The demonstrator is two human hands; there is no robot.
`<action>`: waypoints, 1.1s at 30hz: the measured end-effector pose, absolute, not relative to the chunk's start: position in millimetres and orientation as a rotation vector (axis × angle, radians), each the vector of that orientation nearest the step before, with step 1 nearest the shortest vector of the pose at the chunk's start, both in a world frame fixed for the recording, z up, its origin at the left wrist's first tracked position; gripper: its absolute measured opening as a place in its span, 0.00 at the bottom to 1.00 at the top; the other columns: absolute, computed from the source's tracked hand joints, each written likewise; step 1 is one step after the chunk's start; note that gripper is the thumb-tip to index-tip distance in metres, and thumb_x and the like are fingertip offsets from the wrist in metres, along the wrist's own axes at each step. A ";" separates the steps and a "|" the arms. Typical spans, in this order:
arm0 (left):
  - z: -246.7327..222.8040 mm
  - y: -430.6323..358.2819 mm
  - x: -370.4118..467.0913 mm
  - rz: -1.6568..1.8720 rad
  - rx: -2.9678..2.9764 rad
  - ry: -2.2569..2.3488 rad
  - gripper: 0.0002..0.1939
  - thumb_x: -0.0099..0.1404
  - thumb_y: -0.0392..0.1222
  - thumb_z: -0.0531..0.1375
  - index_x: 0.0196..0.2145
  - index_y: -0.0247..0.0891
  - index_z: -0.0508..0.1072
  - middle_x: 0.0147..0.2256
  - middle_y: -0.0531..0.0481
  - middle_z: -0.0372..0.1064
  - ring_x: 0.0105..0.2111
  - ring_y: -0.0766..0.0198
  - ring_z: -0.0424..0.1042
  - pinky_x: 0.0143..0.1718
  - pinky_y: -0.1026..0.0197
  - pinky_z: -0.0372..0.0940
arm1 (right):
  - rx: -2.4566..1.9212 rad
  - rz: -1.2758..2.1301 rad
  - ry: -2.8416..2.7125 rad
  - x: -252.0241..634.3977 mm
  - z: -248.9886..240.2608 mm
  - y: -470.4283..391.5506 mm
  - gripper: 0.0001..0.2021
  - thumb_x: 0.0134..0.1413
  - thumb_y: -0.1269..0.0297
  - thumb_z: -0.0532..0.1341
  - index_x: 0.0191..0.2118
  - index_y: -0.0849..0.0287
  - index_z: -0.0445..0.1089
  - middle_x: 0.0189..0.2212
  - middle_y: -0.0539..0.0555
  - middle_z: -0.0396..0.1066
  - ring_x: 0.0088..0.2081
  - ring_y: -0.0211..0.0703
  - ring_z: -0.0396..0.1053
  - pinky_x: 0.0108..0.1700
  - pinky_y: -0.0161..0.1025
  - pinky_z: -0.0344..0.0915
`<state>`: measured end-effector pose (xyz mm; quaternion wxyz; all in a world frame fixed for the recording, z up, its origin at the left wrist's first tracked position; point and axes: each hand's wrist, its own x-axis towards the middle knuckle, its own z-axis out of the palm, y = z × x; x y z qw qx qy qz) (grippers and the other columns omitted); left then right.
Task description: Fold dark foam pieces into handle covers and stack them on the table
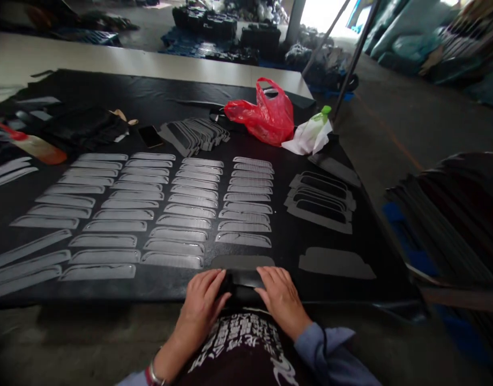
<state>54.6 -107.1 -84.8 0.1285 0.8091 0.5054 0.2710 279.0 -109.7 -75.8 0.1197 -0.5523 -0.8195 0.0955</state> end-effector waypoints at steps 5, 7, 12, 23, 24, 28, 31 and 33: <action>-110.2 -117.3 46.5 0.859 2.251 1.634 0.15 0.65 0.37 0.53 0.50 0.37 0.64 0.42 0.41 0.68 0.42 0.57 0.69 0.42 0.54 0.69 | -1.584 0.288 -2.354 291.7 -104.4 -94.1 0.18 0.55 0.68 0.57 0.53 0.57 0.60 0.44 0.58 0.70 0.46 0.48 0.68 0.46 0.46 0.67; -116.0 -118.8 48.4 0.830 2.211 1.697 0.15 0.66 0.38 0.52 0.50 0.37 0.64 0.42 0.41 0.67 0.42 0.57 0.69 0.42 0.54 0.69 | -1.544 0.316 -2.368 291.6 -108.5 -87.2 0.18 0.56 0.68 0.56 0.53 0.57 0.60 0.44 0.58 0.69 0.46 0.48 0.67 0.46 0.46 0.67; -119.5 -118.0 56.5 0.767 2.124 1.774 0.17 0.67 0.39 0.50 0.53 0.37 0.61 0.43 0.41 0.66 0.44 0.57 0.68 0.44 0.51 0.68 | -1.467 0.346 -2.442 287.8 -107.7 -74.2 0.19 0.55 0.68 0.58 0.53 0.57 0.61 0.44 0.58 0.69 0.46 0.47 0.67 0.45 0.44 0.67; -124.4 -107.6 59.5 0.648 2.153 1.822 0.19 0.64 0.37 0.53 0.53 0.35 0.63 0.41 0.40 0.65 0.40 0.57 0.66 0.41 0.52 0.68 | -1.460 0.361 -2.509 279.0 -103.1 -63.2 0.18 0.54 0.70 0.59 0.51 0.61 0.62 0.43 0.59 0.69 0.45 0.48 0.66 0.44 0.44 0.66; -124.6 -106.7 59.9 0.645 2.163 1.826 0.19 0.63 0.36 0.54 0.53 0.34 0.63 0.41 0.40 0.65 0.39 0.57 0.66 0.40 0.52 0.68 | -1.460 0.360 -2.508 278.6 -102.5 -62.9 0.17 0.54 0.71 0.58 0.51 0.61 0.62 0.43 0.59 0.69 0.45 0.48 0.66 0.44 0.45 0.66; -125.9 -104.5 61.6 0.640 2.177 1.838 0.18 0.64 0.35 0.53 0.52 0.34 0.64 0.40 0.41 0.64 0.39 0.57 0.65 0.39 0.53 0.67 | -1.459 0.340 -2.505 277.6 -101.2 -62.6 0.17 0.55 0.70 0.57 0.51 0.60 0.62 0.42 0.59 0.69 0.44 0.48 0.66 0.43 0.45 0.66; -127.4 -104.3 62.6 0.621 2.193 1.844 0.18 0.64 0.35 0.52 0.52 0.34 0.64 0.40 0.41 0.64 0.38 0.57 0.65 0.39 0.53 0.67 | -1.458 0.338 -2.508 277.1 -101.1 -62.6 0.16 0.55 0.71 0.57 0.51 0.60 0.62 0.43 0.59 0.69 0.43 0.49 0.66 0.42 0.46 0.66; -128.5 -104.6 63.1 0.605 2.200 1.858 0.18 0.64 0.35 0.53 0.51 0.33 0.64 0.40 0.41 0.64 0.38 0.57 0.65 0.39 0.53 0.67 | -1.460 0.343 -2.514 276.6 -101.0 -62.6 0.17 0.55 0.71 0.57 0.51 0.60 0.62 0.42 0.59 0.69 0.43 0.49 0.66 0.42 0.46 0.66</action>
